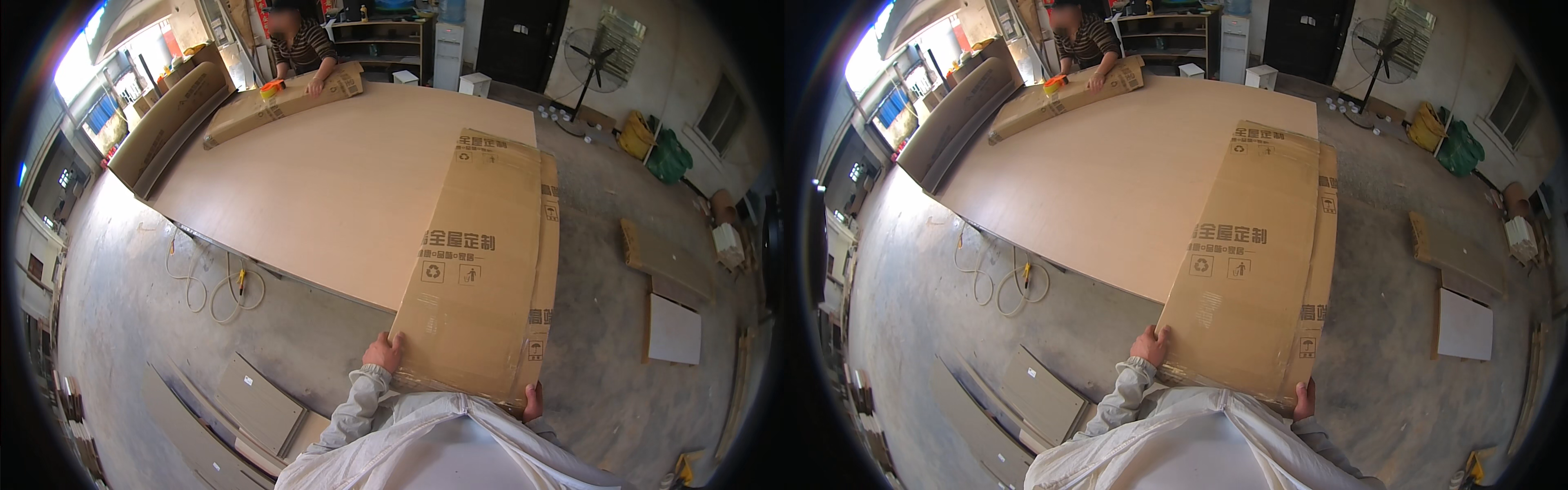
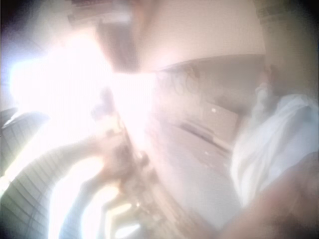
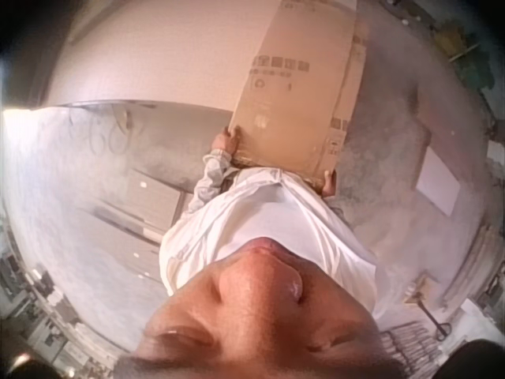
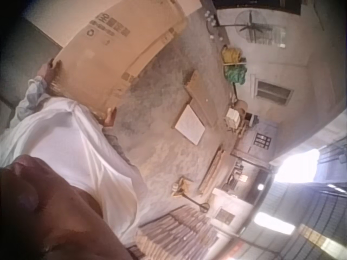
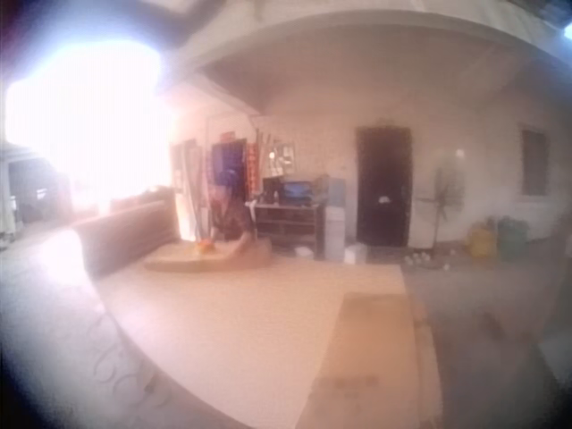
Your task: The person uses a handheld tape dispenser to apply clear packing tape to the seams of large cardboard boxes. They fold the box flaps, apply tape along the edges, and press the tape down to secure the package. The person repeats this process on multiple boxes, moving them aside after sealing.
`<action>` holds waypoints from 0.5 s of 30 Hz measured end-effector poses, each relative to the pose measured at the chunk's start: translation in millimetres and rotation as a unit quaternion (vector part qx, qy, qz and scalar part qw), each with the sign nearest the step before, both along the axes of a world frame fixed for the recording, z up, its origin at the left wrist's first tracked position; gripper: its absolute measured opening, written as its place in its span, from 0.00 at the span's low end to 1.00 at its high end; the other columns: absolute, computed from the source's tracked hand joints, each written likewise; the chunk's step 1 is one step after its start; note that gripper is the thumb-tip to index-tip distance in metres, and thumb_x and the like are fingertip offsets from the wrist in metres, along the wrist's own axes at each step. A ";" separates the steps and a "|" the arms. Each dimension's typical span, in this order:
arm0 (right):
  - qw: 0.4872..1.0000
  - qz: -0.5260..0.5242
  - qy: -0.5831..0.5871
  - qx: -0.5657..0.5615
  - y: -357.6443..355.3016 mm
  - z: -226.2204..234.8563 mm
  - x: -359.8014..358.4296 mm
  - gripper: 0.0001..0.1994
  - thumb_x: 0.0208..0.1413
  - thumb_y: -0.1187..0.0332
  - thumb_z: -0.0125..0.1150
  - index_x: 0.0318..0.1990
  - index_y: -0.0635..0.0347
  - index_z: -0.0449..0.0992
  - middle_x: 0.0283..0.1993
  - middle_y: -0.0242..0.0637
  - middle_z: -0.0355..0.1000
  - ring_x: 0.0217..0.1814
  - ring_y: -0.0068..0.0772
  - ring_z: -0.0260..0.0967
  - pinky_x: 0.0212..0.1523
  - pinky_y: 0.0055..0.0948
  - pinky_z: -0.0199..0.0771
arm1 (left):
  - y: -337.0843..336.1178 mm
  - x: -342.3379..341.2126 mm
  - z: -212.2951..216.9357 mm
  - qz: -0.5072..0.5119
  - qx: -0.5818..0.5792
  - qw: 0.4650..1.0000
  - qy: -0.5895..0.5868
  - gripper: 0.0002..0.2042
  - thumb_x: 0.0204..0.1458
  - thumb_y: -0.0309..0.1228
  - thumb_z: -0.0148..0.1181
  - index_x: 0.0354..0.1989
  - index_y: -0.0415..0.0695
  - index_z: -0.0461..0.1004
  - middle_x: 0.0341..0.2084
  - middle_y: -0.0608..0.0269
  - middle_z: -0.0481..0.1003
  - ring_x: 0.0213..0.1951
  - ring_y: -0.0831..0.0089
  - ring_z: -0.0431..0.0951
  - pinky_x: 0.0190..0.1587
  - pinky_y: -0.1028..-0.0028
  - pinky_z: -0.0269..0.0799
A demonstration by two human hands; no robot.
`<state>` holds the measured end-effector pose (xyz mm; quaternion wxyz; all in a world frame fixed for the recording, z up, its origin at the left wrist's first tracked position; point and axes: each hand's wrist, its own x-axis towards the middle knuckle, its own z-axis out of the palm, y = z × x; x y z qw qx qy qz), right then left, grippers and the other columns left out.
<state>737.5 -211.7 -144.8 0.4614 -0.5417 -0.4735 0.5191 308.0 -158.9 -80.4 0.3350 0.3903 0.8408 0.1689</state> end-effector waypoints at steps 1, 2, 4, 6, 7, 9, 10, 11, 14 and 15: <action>1.000 -0.001 0.008 -0.003 0.2 -0.7 0.3 0.23 0.70 0.57 0.44 0.63 0.65 0.63 0.60 0.42 0.67 0.59 0.34 0.65 0.60 0.35 0.65 | 0.0 -0.2 -0.1 -0.001 0.000 1.000 -0.003 0.30 0.58 0.61 0.46 0.53 0.46 0.74 0.40 0.42 0.80 0.46 0.42 0.79 0.50 0.52 0.73; 1.000 -0.001 0.016 -0.005 0.4 -1.1 0.6 0.23 0.70 0.57 0.44 0.63 0.65 0.63 0.60 0.42 0.67 0.59 0.34 0.65 0.60 0.35 0.66 | 0.0 -0.4 -0.1 -0.001 -0.001 1.000 -0.005 0.31 0.58 0.61 0.46 0.53 0.46 0.74 0.40 0.42 0.80 0.46 0.42 0.79 0.50 0.52 0.73; 1.000 -0.002 0.028 -0.007 0.5 -1.3 0.8 0.23 0.70 0.57 0.44 0.63 0.65 0.63 0.60 0.42 0.67 0.59 0.34 0.65 0.60 0.35 0.66 | 0.1 -0.6 -0.1 -0.001 -0.001 1.000 -0.008 0.31 0.58 0.61 0.46 0.53 0.46 0.74 0.40 0.42 0.80 0.46 0.42 0.79 0.50 0.52 0.73; 0.999 -0.001 0.038 -0.005 0.3 -1.3 0.6 0.23 0.70 0.57 0.44 0.63 0.65 0.63 0.60 0.42 0.67 0.59 0.34 0.65 0.60 0.35 0.66 | 0.2 -0.7 0.0 0.000 -0.001 1.000 -0.008 0.31 0.58 0.61 0.46 0.53 0.46 0.74 0.40 0.42 0.80 0.46 0.43 0.79 0.50 0.52 0.73; 0.999 -0.002 0.041 -0.005 0.1 -1.7 0.5 0.23 0.69 0.57 0.45 0.63 0.65 0.63 0.60 0.42 0.67 0.59 0.35 0.65 0.60 0.36 0.66 | 0.2 -0.7 0.0 0.000 -0.001 1.000 -0.004 0.31 0.58 0.61 0.46 0.53 0.46 0.74 0.40 0.42 0.80 0.46 0.43 0.79 0.50 0.52 0.73; 0.999 -0.004 0.049 -0.005 -0.4 -3.3 0.7 0.23 0.69 0.57 0.45 0.63 0.64 0.63 0.60 0.41 0.67 0.59 0.35 0.65 0.60 0.36 0.66 | 0.4 -0.7 0.3 0.001 -0.002 1.000 0.002 0.31 0.57 0.62 0.46 0.54 0.46 0.73 0.40 0.42 0.80 0.46 0.43 0.79 0.50 0.52 0.73; 0.998 -0.004 0.062 -0.007 -0.7 -4.5 0.9 0.23 0.69 0.57 0.46 0.63 0.64 0.63 0.60 0.41 0.67 0.59 0.35 0.65 0.59 0.36 0.66 | 0.6 -0.6 0.5 0.001 -0.002 1.000 0.000 0.31 0.57 0.62 0.46 0.54 0.46 0.73 0.40 0.42 0.80 0.46 0.43 0.79 0.50 0.52 0.73; 0.998 -0.004 0.064 -0.007 -0.7 -6.0 1.3 0.24 0.69 0.57 0.46 0.64 0.64 0.63 0.61 0.41 0.67 0.59 0.35 0.65 0.60 0.36 0.65 | 0.7 -0.6 0.7 0.001 -0.004 1.000 -0.003 0.31 0.57 0.62 0.46 0.54 0.46 0.73 0.40 0.42 0.80 0.46 0.43 0.79 0.50 0.52 0.73; 0.998 -0.003 0.069 -0.009 0.2 -8.6 2.2 0.24 0.68 0.58 0.47 0.65 0.65 0.62 0.62 0.41 0.66 0.61 0.35 0.63 0.62 0.36 0.64 | 0.8 0.0 1.3 0.001 -0.007 1.000 -0.001 0.31 0.57 0.62 0.46 0.54 0.46 0.74 0.40 0.42 0.80 0.47 0.42 0.79 0.50 0.52 0.73; 0.997 -0.005 0.074 -0.012 0.5 -8.2 1.7 0.24 0.68 0.58 0.47 0.65 0.65 0.61 0.63 0.41 0.65 0.62 0.35 0.63 0.62 0.36 0.63 | 0.9 0.3 1.5 0.002 -0.006 1.000 0.002 0.31 0.57 0.62 0.46 0.54 0.46 0.74 0.40 0.42 0.80 0.47 0.42 0.79 0.50 0.52 0.73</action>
